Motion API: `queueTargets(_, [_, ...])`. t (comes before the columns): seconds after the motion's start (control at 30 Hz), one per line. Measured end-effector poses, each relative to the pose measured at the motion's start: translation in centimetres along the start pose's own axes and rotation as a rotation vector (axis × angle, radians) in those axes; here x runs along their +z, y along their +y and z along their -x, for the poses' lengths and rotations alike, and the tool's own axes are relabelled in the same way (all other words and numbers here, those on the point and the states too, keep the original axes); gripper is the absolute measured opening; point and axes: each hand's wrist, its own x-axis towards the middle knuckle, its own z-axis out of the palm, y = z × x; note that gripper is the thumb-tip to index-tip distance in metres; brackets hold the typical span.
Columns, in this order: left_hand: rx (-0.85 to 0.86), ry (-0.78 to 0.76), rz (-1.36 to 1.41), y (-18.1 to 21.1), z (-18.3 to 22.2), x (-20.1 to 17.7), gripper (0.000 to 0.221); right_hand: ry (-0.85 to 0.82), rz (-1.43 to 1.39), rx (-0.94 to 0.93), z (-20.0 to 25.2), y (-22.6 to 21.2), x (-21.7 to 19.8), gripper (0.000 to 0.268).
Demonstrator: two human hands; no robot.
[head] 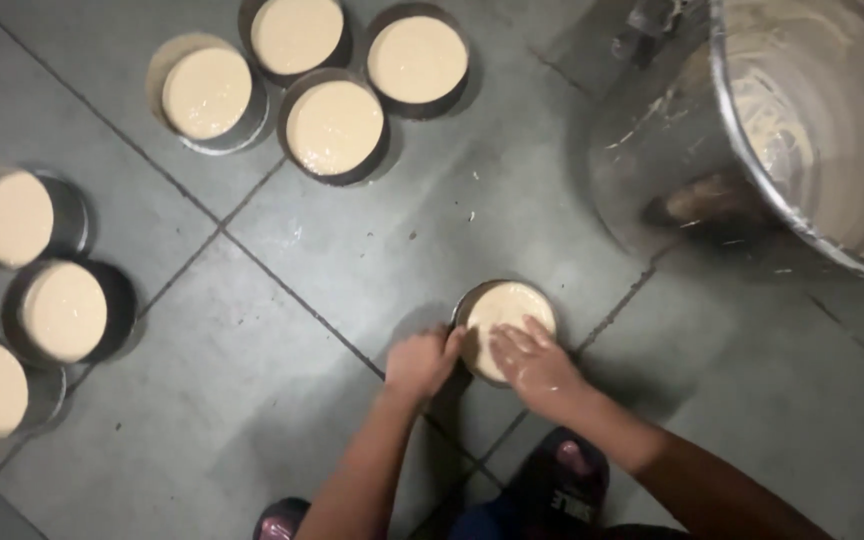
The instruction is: The recorder uses their hands to spread cake batter evenly inside metal cake rings placed on the floor.
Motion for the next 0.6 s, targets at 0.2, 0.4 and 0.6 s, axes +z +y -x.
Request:
queueTargets(0.2, [0.0,0.056,-0.071,-0.8,-0.5,2.6,0.05,0.071,0.046,0.101,-2.0,1.4,-1.3,0.055])
queueTargets(0.4, [-0.06,0.109,0.269,-2.6,2.5,7.8,0.045,0.078,-0.025,0.036,-0.8,0.0,0.2,0.049])
queueTargets(0.6, [0.028,-0.152,0.242,-1.8,2.6,4.4,0.05,0.079,0.098,0.082,-2.5,1.5,-1.9,0.052])
